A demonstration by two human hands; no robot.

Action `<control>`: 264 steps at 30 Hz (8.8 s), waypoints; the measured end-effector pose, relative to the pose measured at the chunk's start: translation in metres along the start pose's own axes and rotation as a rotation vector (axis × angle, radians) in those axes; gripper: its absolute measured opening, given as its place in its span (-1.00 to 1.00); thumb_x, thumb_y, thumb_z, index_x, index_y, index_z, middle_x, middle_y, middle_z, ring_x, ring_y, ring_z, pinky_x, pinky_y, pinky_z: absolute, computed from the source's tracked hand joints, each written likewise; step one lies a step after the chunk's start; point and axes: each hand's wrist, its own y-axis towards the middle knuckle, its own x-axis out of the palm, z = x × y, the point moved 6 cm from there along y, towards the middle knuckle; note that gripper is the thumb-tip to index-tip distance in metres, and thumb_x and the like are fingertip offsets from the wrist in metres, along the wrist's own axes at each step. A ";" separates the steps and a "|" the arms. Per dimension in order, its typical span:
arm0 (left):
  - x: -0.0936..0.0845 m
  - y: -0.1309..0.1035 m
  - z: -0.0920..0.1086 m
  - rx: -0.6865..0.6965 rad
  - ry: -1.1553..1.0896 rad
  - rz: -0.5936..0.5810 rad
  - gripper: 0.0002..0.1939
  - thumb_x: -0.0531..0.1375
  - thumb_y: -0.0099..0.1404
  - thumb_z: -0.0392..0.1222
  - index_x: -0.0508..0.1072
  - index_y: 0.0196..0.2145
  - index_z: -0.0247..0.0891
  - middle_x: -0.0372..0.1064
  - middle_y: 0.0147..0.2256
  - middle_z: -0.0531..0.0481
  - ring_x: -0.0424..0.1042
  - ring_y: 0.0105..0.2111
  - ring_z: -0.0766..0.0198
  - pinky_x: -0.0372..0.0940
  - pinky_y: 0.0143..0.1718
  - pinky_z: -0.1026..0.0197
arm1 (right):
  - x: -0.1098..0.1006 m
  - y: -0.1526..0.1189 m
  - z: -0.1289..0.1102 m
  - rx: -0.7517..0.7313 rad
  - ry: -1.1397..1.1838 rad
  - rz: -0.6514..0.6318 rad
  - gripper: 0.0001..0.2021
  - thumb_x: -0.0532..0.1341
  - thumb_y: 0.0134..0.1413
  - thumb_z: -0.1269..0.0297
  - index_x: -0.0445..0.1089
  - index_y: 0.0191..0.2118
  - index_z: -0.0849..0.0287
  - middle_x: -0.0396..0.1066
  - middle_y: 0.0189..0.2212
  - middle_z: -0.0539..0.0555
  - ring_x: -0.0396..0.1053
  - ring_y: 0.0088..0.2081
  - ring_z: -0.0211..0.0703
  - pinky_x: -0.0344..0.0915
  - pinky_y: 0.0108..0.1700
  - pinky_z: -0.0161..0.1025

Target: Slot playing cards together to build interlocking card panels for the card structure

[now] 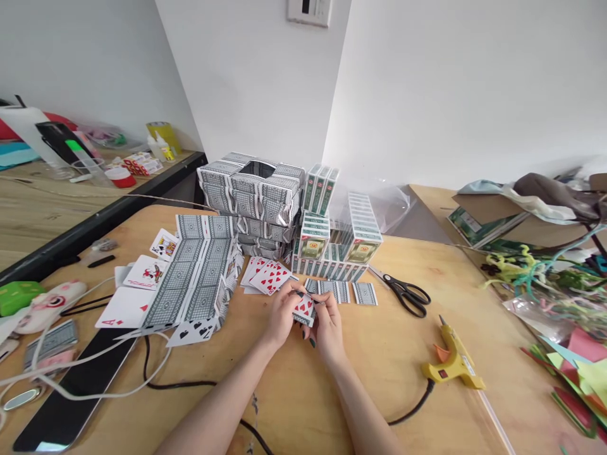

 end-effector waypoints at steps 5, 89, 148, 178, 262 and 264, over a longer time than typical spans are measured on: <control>0.002 0.000 -0.001 -0.020 -0.049 -0.013 -0.82 0.06 0.12 -0.08 0.15 -0.40 -0.22 0.13 -0.74 0.24 0.12 -0.85 0.43 0.02 -0.83 0.39 | 0.001 -0.002 -0.003 0.011 0.050 -0.106 -0.92 0.01 0.00 0.30 0.11 -0.31 0.12 0.24 -0.73 -0.16 0.13 -0.80 -0.37 -0.02 -0.79 -0.47; -0.009 0.002 0.007 0.322 0.801 0.070 -0.77 0.01 0.19 -0.17 0.43 -0.40 -0.30 0.40 -0.52 -0.01 0.34 -0.52 0.34 0.19 -0.48 0.35 | -0.003 0.005 0.005 0.161 -0.206 -0.154 -0.78 0.03 -0.12 0.31 0.41 -0.45 0.25 0.39 -0.59 0.01 0.34 -0.59 -0.21 0.26 -0.63 -0.35; -0.001 -0.003 0.019 0.545 0.788 0.039 -0.81 0.02 0.20 -0.32 0.42 -0.31 -0.22 0.44 -0.31 -0.03 0.40 -0.28 0.28 0.29 -0.23 0.24 | -0.022 0.004 -0.026 -0.330 -0.654 0.109 -0.81 0.11 -0.03 0.25 0.32 -0.25 0.16 0.42 -0.31 0.09 0.40 -0.35 -0.17 0.33 -0.27 -0.24; 0.004 -0.004 0.012 0.420 0.697 -0.008 -0.81 0.05 0.19 -0.22 0.44 -0.29 -0.21 0.47 -0.33 -0.02 0.43 -0.39 0.31 0.35 -0.36 0.29 | -0.035 0.003 -0.022 -0.394 -0.928 0.343 -0.66 0.06 -0.09 0.34 0.26 -0.10 0.16 0.41 -0.28 0.10 0.36 -0.30 -0.12 0.27 -0.22 -0.16; 0.004 -0.011 0.020 0.651 1.015 0.116 -0.81 0.11 0.11 -0.26 0.45 -0.30 -0.20 0.47 -0.49 0.04 0.40 -0.56 0.37 0.31 -0.45 0.35 | -0.030 -0.003 -0.039 -0.705 -1.061 0.278 -0.77 -0.02 0.06 0.40 0.39 -0.39 0.16 0.42 -0.49 0.06 0.35 -0.42 -0.20 0.25 -0.34 -0.28; 0.004 -0.011 0.018 0.639 1.027 0.118 -0.80 0.10 0.10 -0.27 0.46 -0.29 -0.20 0.46 -0.52 0.05 0.39 -0.58 0.37 0.30 -0.48 0.36 | -0.030 -0.003 -0.039 -0.710 -1.067 0.283 -0.76 -0.02 0.06 0.40 0.39 -0.39 0.16 0.42 -0.49 0.06 0.35 -0.43 -0.20 0.25 -0.35 -0.28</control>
